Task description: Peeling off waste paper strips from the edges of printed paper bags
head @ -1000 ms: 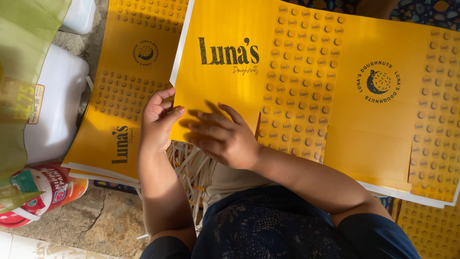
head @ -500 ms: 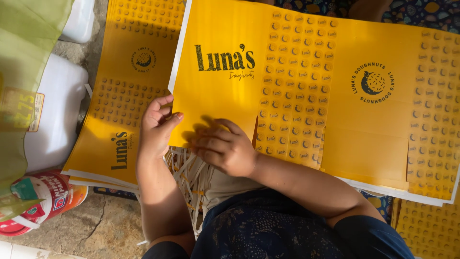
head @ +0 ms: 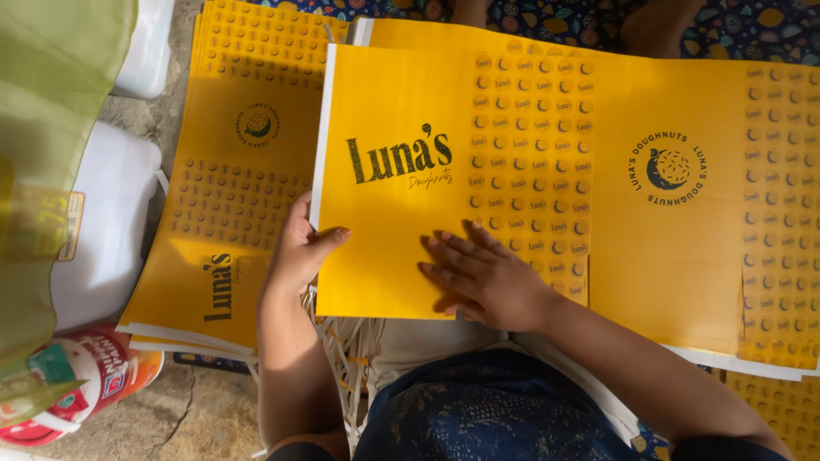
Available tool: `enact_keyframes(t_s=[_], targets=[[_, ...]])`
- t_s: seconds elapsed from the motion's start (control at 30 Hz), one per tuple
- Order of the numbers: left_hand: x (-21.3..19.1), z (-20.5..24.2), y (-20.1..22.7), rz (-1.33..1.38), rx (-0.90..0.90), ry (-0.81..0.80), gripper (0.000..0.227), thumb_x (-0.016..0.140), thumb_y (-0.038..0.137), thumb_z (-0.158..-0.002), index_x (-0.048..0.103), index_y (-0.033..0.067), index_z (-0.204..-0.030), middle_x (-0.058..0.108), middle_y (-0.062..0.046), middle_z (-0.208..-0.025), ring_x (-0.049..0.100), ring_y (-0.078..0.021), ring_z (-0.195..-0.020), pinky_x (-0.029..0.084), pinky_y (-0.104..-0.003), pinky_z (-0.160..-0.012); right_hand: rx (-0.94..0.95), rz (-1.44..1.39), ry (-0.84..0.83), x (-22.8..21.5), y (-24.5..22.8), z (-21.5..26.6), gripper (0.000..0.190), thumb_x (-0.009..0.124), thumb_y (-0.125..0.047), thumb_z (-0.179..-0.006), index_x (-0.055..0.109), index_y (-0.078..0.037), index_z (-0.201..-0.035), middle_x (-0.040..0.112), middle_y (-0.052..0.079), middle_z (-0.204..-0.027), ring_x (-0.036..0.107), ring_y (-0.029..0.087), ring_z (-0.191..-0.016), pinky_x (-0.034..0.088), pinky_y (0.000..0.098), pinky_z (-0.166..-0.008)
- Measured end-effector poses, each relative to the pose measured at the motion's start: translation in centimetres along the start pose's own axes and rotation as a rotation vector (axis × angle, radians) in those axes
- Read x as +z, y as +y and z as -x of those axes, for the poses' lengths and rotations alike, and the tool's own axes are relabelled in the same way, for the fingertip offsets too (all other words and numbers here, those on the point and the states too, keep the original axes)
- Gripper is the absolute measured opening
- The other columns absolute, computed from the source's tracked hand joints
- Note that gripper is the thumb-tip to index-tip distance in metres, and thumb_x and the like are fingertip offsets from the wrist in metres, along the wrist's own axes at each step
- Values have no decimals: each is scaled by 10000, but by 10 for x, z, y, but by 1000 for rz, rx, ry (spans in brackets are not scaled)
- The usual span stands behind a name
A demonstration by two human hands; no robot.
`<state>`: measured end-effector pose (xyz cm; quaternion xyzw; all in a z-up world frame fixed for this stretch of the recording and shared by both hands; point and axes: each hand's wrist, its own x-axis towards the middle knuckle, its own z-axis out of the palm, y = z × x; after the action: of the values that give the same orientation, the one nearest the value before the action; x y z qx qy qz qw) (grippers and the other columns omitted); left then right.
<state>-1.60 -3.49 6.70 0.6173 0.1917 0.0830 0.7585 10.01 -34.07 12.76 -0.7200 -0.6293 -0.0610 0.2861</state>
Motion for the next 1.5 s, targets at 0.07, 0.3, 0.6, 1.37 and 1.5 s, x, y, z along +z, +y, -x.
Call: enact_keyframes(t_s=[0.07, 0.3, 0.6, 1.37, 1.5], targets=[[8, -1, -6, -23, 9, 60, 739, 720, -112, -846, 396, 22, -1497, 641, -67, -1169, 637, -111, -946, 565, -333, -959, 22, -121, -109, -18, -7, -18, 631, 444, -513, -1057, 507, -72, -1504, 453, 217, -1597, 390, 392, -1490, 218, 591, -1219], [-6, -5, -36, -10, -86, 87, 797, 725, -121, -831, 385, 98, -1518, 628, -134, -1363, 655, -276, -1130, 535, -472, -1026, -135, 140, -190, 49, 63, -60, 755, 235, -697, -1017, 367, -237, -1601, 320, 91, -1694, 243, 321, -1576, 111, 589, -1268], [-16, -7, -41, -44, -172, 98, 850, 726, -61, -838, 279, 77, -1547, 730, -221, -1148, 743, -251, -953, 549, -362, -955, 564, 363, -87, -40, 277, 28, 672, 362, -665, -1053, 416, -302, -1616, 356, 136, -1663, 331, 403, -1492, 244, 685, -1120], [-9, -2, -18, -138, -193, 192, 722, 708, -105, -817, 433, 55, -1465, 691, -152, -1216, 707, -237, -933, 544, -321, -965, 764, 196, -488, -43, 139, -162, 791, 143, -754, -931, 225, -367, -1616, 98, 19, -1722, 105, 276, -1561, 58, 665, -1204], [-20, -1, -42, -103, -134, 203, 784, 684, -156, -813, 378, 107, -1485, 665, -152, -1237, 708, -244, -883, 562, -339, -939, 744, 425, -96, -17, 240, -42, 626, 464, -654, -999, 429, -324, -1529, 370, 133, -1600, 284, 417, -1441, 245, 699, -1036]])
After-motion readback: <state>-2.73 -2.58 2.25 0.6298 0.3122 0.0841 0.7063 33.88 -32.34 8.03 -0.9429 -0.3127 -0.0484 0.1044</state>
